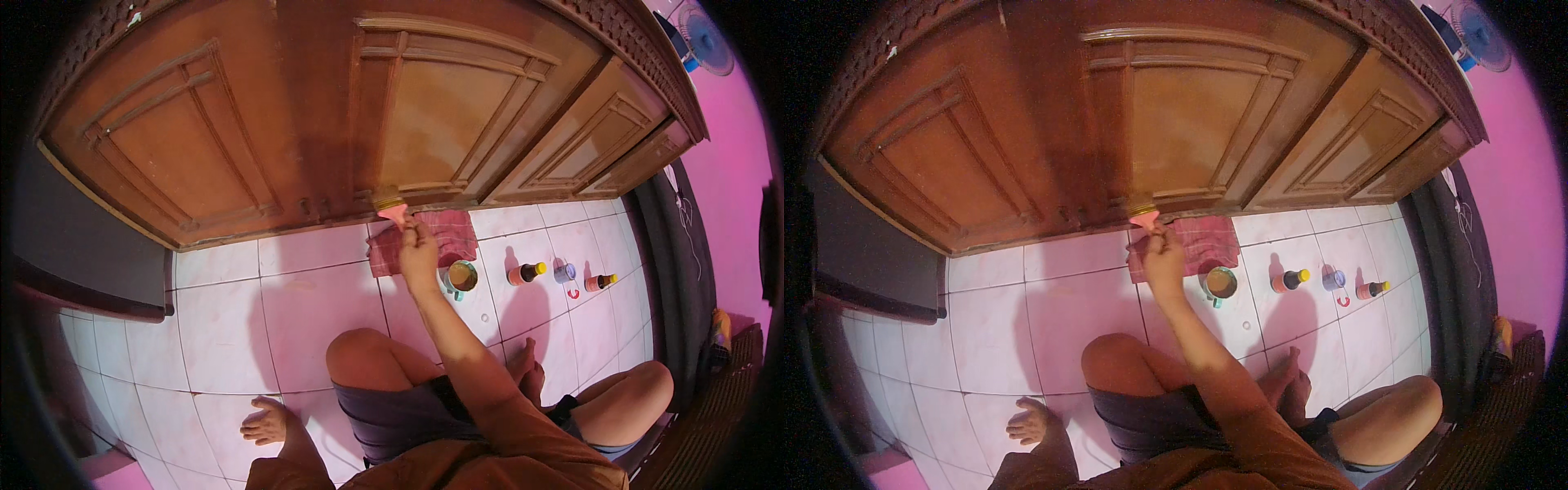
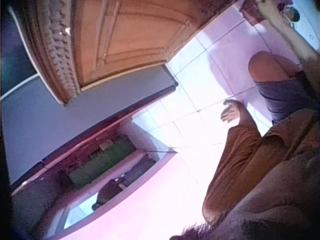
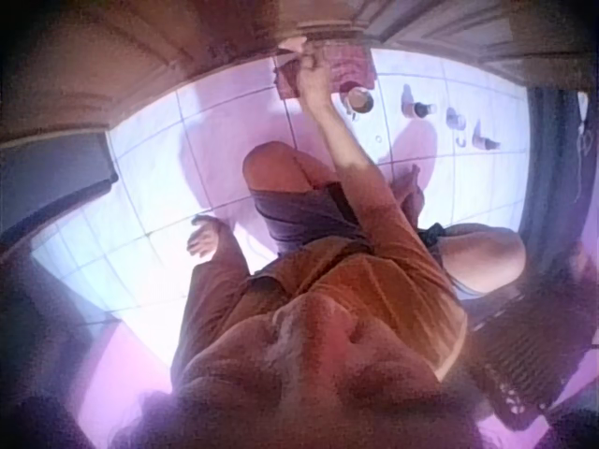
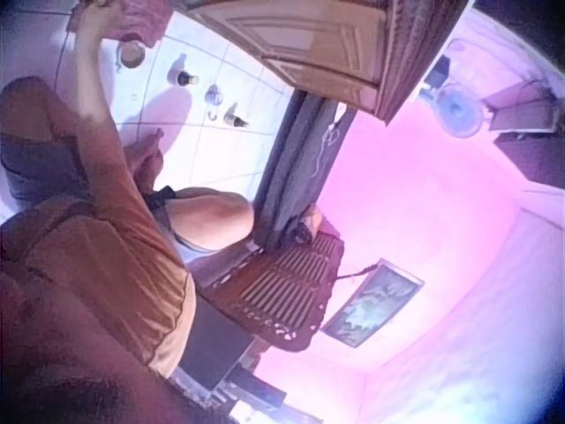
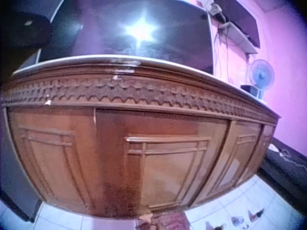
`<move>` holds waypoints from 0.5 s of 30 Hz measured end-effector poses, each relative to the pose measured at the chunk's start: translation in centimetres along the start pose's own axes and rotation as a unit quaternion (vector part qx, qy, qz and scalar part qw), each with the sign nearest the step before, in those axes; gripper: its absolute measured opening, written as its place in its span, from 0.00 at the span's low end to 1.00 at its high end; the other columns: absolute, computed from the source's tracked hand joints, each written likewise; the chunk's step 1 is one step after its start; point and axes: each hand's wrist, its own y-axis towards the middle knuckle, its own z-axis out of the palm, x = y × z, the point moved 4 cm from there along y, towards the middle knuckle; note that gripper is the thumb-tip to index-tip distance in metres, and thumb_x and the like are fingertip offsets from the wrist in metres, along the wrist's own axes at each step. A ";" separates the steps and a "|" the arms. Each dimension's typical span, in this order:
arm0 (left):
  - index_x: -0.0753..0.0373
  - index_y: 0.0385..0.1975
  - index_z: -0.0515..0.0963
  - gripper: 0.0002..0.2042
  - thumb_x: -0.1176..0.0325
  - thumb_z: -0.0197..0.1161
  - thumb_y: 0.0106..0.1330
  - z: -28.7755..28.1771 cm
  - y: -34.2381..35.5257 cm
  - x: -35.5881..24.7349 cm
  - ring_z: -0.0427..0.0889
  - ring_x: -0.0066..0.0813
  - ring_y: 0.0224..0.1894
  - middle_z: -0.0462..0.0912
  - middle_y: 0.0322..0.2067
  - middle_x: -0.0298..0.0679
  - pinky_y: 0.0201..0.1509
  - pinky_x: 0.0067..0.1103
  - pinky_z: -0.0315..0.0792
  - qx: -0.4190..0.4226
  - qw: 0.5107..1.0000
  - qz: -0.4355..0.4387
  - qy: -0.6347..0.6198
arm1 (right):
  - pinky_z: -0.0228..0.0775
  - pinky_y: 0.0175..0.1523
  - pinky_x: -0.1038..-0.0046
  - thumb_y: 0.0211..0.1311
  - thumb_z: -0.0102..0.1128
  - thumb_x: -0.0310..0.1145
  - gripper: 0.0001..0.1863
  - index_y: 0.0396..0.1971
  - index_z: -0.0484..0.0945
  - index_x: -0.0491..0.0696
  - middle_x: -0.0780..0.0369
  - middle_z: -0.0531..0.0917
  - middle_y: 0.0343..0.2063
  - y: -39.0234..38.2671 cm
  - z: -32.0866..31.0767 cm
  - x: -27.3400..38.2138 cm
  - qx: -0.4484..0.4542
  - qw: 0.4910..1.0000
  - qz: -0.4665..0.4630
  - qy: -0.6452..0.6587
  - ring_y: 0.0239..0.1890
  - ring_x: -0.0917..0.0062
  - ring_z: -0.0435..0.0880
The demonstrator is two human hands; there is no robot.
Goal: The person paints the wooden surface of a cabinet door using a brush, dips the brush into a small container of brown paint, and continues to apply the paint to the wood while sitting on the floor.
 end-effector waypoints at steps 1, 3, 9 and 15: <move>0.71 0.61 0.64 0.39 0.37 0.40 0.67 0.0 0.0 0.1 0.58 0.50 0.69 0.64 0.65 0.53 0.67 0.48 0.53 0.002 1.000 -0.003 0.001 | 0.72 0.43 0.69 0.71 0.47 0.37 0.19 0.49 0.76 0.37 0.49 0.83 0.32 0.3 -0.9 -0.6 0.023 0.998 0.065 -0.014 0.36 0.66 0.83; 0.71 0.62 0.63 0.39 0.37 0.40 0.67 0.0 0.0 0.3 0.58 0.49 0.70 0.63 0.65 0.53 0.67 0.48 0.53 0.004 1.000 -0.010 0.004 | 0.71 0.39 0.67 0.71 0.47 0.37 0.18 0.48 0.77 0.38 0.52 0.83 0.28 0.5 -1.3 -0.9 0.000 0.996 0.074 -0.050 0.31 0.69 0.81; 0.71 0.64 0.61 0.40 0.38 0.40 0.67 0.1 0.3 -0.2 0.56 0.48 0.71 0.62 0.66 0.52 0.68 0.47 0.52 0.006 1.000 -0.009 0.009 | 0.68 0.28 0.74 0.72 0.45 0.35 0.17 0.49 0.76 0.39 0.63 0.78 0.21 -1.6 1.6 3.7 0.039 0.999 0.018 -0.010 0.22 0.79 0.76; 0.71 0.64 0.61 0.39 0.38 0.41 0.67 -0.1 0.0 -0.6 0.56 0.49 0.71 0.62 0.65 0.53 0.67 0.47 0.53 0.000 1.000 0.000 0.002 | 0.65 0.27 0.79 0.71 0.49 0.36 0.17 0.48 0.78 0.40 0.65 0.78 0.21 1.5 -2.1 -1.7 0.033 0.999 0.031 0.009 0.22 0.86 0.74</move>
